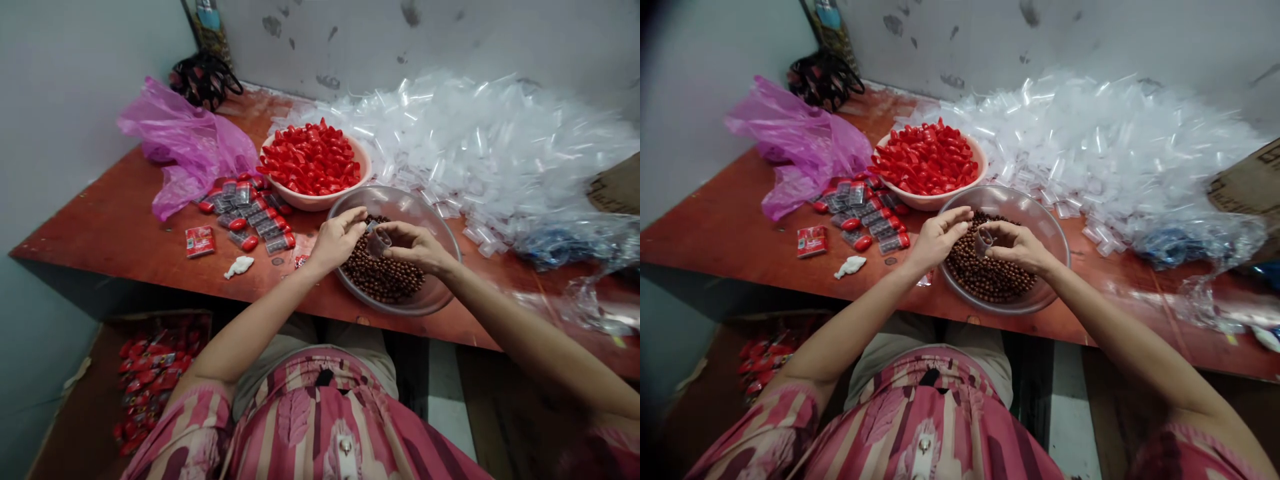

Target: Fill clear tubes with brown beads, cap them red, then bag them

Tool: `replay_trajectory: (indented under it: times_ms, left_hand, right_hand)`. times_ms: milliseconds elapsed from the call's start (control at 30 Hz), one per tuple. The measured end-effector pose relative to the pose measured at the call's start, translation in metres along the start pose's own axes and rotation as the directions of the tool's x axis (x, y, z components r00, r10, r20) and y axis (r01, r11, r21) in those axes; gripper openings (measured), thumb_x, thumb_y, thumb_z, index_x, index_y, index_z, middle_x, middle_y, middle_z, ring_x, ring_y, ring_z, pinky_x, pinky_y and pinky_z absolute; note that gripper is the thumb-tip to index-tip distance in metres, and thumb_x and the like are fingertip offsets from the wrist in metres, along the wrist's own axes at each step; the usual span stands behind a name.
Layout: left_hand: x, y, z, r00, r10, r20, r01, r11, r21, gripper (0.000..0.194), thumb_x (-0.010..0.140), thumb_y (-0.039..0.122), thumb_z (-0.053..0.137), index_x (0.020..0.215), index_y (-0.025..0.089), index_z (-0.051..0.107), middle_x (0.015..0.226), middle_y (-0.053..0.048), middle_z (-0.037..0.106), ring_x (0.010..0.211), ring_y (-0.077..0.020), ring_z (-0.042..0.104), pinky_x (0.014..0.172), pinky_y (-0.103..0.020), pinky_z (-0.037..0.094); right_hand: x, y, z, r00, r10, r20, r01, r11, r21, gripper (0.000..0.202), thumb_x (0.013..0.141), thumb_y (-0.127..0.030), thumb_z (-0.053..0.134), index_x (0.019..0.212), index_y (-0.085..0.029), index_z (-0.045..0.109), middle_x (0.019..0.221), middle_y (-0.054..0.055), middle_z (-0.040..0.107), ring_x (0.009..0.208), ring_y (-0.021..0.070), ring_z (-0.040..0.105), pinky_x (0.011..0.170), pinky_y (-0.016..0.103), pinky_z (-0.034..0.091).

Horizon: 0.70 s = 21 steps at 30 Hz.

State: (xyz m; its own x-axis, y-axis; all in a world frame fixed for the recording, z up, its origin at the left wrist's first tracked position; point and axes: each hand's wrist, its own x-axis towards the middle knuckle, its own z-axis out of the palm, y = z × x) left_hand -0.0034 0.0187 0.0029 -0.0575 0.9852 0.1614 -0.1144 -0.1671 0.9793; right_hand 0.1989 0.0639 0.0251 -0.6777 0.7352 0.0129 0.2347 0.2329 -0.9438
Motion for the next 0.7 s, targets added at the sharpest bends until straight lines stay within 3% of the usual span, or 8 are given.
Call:
replay_trajectory:
  times_ms: [67,167,333,533,700]
  left_hand:
    - [-0.001,0.005,0.002,0.994,-0.023,0.109,0.024,1.000,-0.006,0.041,0.076,0.019,0.065,0.117,0.017,0.067,0.121,-0.010,0.069,0.113,-0.0230,0.064,0.103,-0.037,0.046]
    - [-0.004,0.010,0.004,0.972,-0.026,0.233,0.017,0.999,0.041,0.042,0.074,0.016,0.066,0.116,0.017,0.068,0.116,-0.008,0.071,0.109,-0.0233,0.065,0.101,-0.038,0.046]
    - [-0.007,0.011,0.005,0.980,-0.008,0.200,-0.007,0.997,0.071,0.035,0.075,0.018,0.066,0.110,0.018,0.072,0.112,-0.006,0.073,0.107,-0.0244,0.066,0.100,-0.038,0.047]
    - [-0.008,0.011,0.006,0.975,-0.004,0.222,-0.005,0.999,0.042,0.033,0.074,0.015,0.065,0.105,0.021,0.074,0.112,-0.003,0.073,0.109,-0.0231,0.066,0.103,-0.038,0.045]
    - [-0.007,0.014,0.004,0.985,0.010,0.173,-0.028,0.994,0.103,0.035,0.076,0.014,0.063,0.109,0.018,0.073,0.115,-0.007,0.072,0.111,-0.0232,0.065,0.103,-0.037,0.045]
  right_hand:
    - [-0.002,-0.002,0.000,0.999,-0.001,-0.044,0.006,0.995,0.104,0.049,0.070,-0.033,0.079,0.116,-0.023,0.064,0.117,0.007,0.069,0.102,0.0222,0.067,0.088,0.038,0.054]
    - [-0.003,-0.005,0.001,0.994,-0.045,-0.097,0.058,0.990,0.126,0.051,0.071,-0.034,0.080,0.119,-0.025,0.064,0.123,0.008,0.067,0.109,0.0232,0.065,0.092,0.039,0.054]
    - [-0.004,-0.019,-0.005,0.996,-0.079,-0.052,0.080,0.997,0.012,0.045,0.077,-0.034,0.075,0.120,-0.027,0.064,0.117,0.006,0.070,0.100,0.0216,0.069,0.087,0.037,0.057]
    - [-0.003,-0.035,-0.020,0.991,-0.102,0.088,0.124,0.946,-0.300,0.040,0.081,-0.038,0.070,0.119,-0.026,0.066,0.109,0.006,0.073,0.097,0.0237,0.069,0.089,0.039,0.057]
    - [0.003,-0.039,-0.021,0.986,-0.158,0.047,0.164,0.917,-0.364,0.032,0.081,-0.043,0.068,0.103,-0.021,0.068,0.093,0.006,0.074,0.081,0.0203,0.071,0.074,0.032,0.058]
